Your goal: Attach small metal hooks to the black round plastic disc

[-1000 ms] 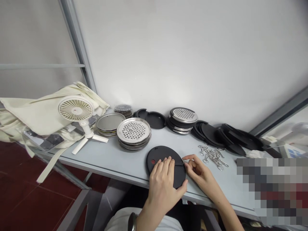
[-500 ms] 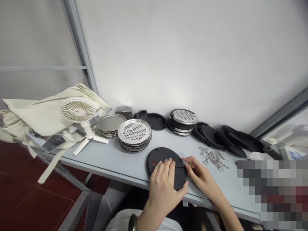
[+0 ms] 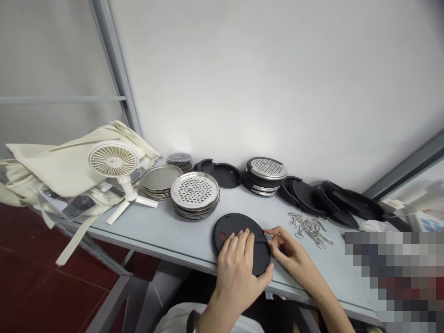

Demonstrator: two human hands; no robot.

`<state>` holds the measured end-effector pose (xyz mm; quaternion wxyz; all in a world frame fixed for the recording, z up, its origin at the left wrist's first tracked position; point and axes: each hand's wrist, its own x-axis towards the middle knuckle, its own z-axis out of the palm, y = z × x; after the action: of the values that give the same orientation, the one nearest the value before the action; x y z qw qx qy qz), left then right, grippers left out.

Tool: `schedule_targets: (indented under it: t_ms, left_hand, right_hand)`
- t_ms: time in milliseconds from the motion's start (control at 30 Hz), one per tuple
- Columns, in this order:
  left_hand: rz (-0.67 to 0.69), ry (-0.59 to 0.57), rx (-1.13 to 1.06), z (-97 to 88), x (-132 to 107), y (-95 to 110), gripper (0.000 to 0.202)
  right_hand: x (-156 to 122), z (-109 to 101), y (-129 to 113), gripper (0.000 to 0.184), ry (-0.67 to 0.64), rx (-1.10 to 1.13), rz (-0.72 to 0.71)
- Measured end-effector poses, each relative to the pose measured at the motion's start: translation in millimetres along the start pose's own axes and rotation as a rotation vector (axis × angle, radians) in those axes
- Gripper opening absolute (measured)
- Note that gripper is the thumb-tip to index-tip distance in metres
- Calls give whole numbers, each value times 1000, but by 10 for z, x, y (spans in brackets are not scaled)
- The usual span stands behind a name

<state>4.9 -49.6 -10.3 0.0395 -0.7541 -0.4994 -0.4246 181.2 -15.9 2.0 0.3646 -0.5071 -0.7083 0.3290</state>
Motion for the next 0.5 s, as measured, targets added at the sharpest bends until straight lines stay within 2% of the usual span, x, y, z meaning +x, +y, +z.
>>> schedule_targets:
  t_ms: [200,500]
  left_hand:
    - [-1,0,0,0,6,-6,54]
    - [-6,9,13,-1,-4,-1,54]
  right_hand:
    - [8,0,40,30,-1,25,4]
    - [0,-9,-20,32,-12,34,17]
